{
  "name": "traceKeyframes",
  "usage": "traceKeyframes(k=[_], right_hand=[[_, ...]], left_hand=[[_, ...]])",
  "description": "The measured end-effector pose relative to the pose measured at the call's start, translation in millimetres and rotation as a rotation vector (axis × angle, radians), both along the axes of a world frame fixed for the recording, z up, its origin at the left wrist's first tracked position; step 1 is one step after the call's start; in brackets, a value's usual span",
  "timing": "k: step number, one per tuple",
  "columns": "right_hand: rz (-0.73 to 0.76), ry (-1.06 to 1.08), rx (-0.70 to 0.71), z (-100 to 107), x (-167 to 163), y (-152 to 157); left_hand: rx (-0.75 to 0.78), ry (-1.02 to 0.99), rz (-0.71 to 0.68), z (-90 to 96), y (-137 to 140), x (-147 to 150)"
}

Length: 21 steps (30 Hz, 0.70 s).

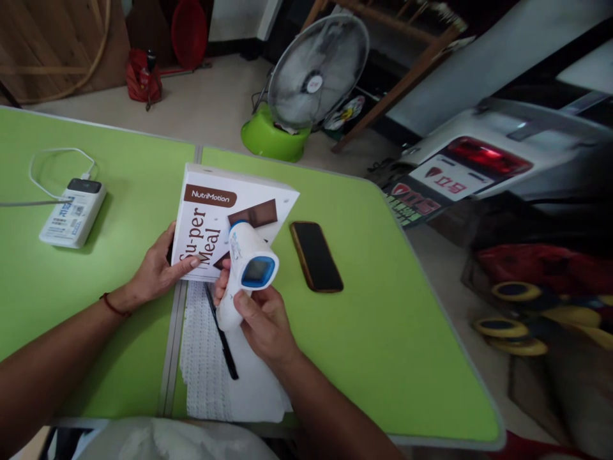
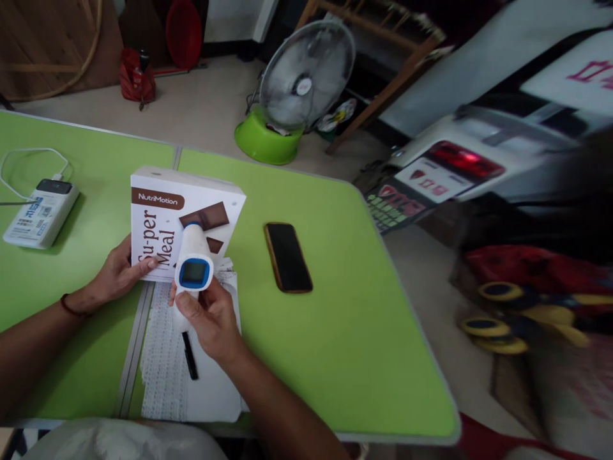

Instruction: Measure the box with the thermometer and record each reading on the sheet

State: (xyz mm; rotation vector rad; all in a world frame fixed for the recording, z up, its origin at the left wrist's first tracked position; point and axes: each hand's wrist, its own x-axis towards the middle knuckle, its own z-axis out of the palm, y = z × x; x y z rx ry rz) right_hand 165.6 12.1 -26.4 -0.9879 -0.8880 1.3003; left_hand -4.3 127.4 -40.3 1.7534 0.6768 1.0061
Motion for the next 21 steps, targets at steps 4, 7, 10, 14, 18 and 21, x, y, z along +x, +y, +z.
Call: traceKeyframes(k=[4,7,10,14,18,21], right_hand=[[-0.006,0.006,-0.002,1.3,-0.7,-0.2],[0.000,0.006,0.011,2.0,-0.7,-0.1],[0.003,-0.006,0.006,1.9,0.0,-0.4],[0.008,-0.007,0.011,2.0,0.8,-0.4],[0.010,-0.030,0.015,-0.1,-0.2,-0.6],[0.002,-0.077,0.011,0.8,2.5,-0.8]], left_hand=[[-0.021,0.002,0.007,0.2,0.0,-0.1],[-0.021,0.015,0.014,0.7,-0.3,-0.4],[-0.015,0.016,0.010,0.9,-0.3,-0.5],[-0.018,0.018,0.023,-0.3,0.6,-0.3],[-0.072,-0.002,0.018,-2.1,0.6,-0.3],[-0.101,-0.014,0.021,-3.5,-0.8,-0.5]])
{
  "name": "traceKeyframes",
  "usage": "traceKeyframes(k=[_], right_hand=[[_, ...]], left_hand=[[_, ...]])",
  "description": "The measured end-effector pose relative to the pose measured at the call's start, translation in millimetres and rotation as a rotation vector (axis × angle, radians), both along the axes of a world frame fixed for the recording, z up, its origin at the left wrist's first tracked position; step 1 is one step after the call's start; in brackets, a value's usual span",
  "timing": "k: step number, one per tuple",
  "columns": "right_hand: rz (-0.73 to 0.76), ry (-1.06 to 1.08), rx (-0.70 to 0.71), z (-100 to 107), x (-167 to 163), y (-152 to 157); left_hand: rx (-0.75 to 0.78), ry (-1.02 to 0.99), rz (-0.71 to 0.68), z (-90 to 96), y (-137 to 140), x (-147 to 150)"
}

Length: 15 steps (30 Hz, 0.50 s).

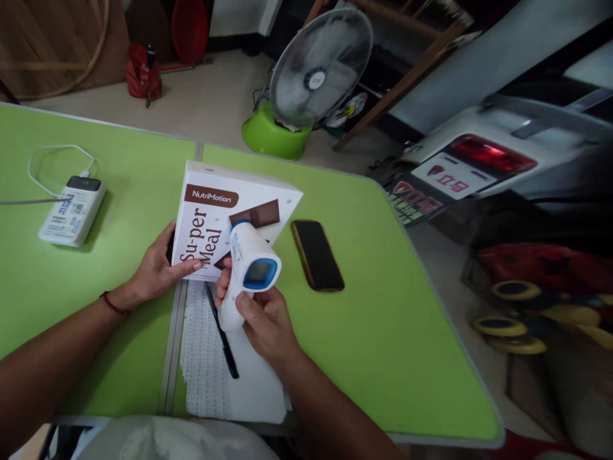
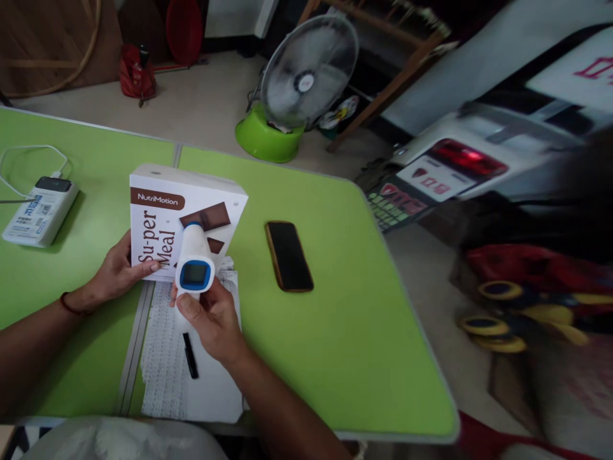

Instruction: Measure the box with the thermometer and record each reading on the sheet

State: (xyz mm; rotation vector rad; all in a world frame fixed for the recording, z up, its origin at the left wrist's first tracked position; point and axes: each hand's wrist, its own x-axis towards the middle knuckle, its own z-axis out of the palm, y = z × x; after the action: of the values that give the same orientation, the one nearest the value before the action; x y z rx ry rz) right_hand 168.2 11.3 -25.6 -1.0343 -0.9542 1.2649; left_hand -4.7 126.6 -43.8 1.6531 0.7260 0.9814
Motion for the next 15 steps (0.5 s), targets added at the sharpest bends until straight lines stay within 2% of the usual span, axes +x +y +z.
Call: traceKeyframes(k=[4,7,10,13,15], right_hand=[[0.076,-0.224,-0.030,12,23,0],[0.139,-0.583,-0.021,17,55,0],[0.195,-0.968,-0.013,9,86,-1],[0.039,-1.279,-0.062,-5,105,-1],[-0.034,-1.380,-0.077,-14,111,-1]], left_hand=[[0.032,0.004,0.057,-3.7,0,0],[0.139,-0.007,0.129,-8.9,5,-1],[0.205,-0.007,0.194,-15.0,16,-3],[0.243,0.012,0.208,-18.9,25,-4],[0.268,0.021,0.188,-20.0,28,-4]])
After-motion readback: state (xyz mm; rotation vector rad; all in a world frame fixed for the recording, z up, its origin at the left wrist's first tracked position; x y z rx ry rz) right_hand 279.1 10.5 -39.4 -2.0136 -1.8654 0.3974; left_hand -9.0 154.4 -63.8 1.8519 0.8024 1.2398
